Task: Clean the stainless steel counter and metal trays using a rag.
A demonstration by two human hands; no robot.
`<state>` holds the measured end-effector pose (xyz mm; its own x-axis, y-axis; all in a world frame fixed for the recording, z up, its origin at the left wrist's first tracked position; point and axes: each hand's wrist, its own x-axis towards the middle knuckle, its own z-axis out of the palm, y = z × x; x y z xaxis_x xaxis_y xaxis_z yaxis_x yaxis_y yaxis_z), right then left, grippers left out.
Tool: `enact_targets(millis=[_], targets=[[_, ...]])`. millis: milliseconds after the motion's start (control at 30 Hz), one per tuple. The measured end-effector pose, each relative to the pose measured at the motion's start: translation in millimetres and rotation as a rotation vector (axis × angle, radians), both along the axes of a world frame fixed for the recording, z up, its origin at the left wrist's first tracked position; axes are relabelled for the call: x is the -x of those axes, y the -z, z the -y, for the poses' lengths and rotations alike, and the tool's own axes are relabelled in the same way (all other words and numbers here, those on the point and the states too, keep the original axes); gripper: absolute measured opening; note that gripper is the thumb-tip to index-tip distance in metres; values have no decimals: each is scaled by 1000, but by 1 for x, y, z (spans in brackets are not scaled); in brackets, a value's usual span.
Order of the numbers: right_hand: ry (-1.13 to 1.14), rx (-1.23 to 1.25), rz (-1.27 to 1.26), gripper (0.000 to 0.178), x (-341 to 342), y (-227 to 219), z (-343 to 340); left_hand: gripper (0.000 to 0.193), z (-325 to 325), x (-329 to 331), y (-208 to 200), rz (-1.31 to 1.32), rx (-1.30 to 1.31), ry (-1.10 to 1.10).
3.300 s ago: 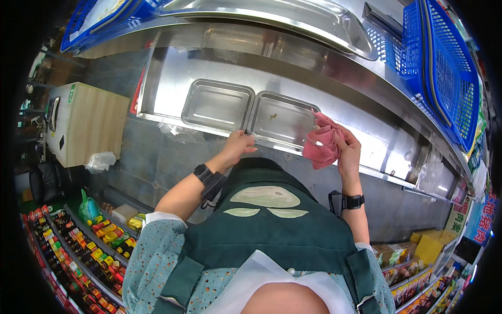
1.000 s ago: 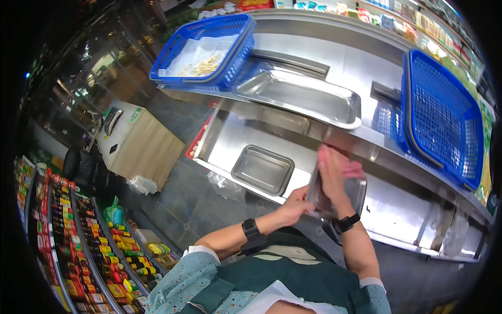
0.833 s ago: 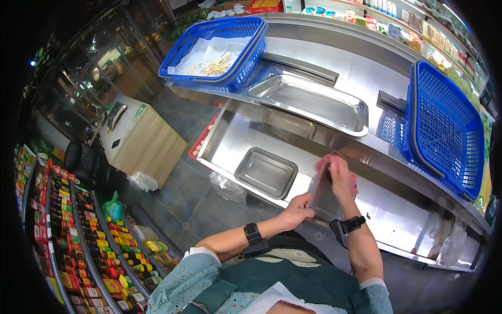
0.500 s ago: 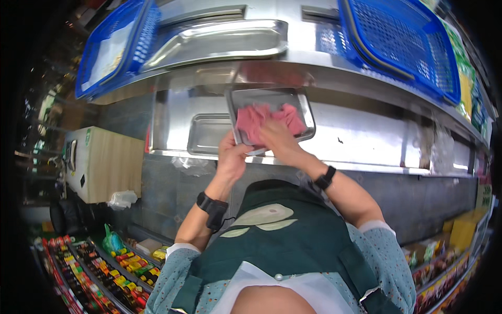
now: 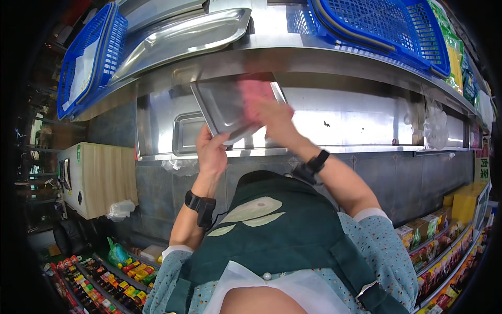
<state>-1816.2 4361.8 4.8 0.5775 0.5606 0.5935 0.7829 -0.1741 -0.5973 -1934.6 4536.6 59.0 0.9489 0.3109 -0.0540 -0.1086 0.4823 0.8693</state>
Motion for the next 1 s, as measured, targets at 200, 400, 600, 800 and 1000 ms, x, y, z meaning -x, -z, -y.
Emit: enact_targets(millis=[200,400,600,800,1000], targets=[[72,0,-367,26,11,-4,-5,19,-3,-11,20,24,-13,26],[-105,-80,-275,44,56,-48,-28,14,-3,-8,11,46,148,1],[49,169,31,44,-15,10,35,13,-23,7,4,-25,44,-59],[552,259,-318,35,-60,54,112,18,-34,19,12,-144,90,-111],[349,-167,-598,37,-32,11,111,24,-45,44,31,-214,112,-25]])
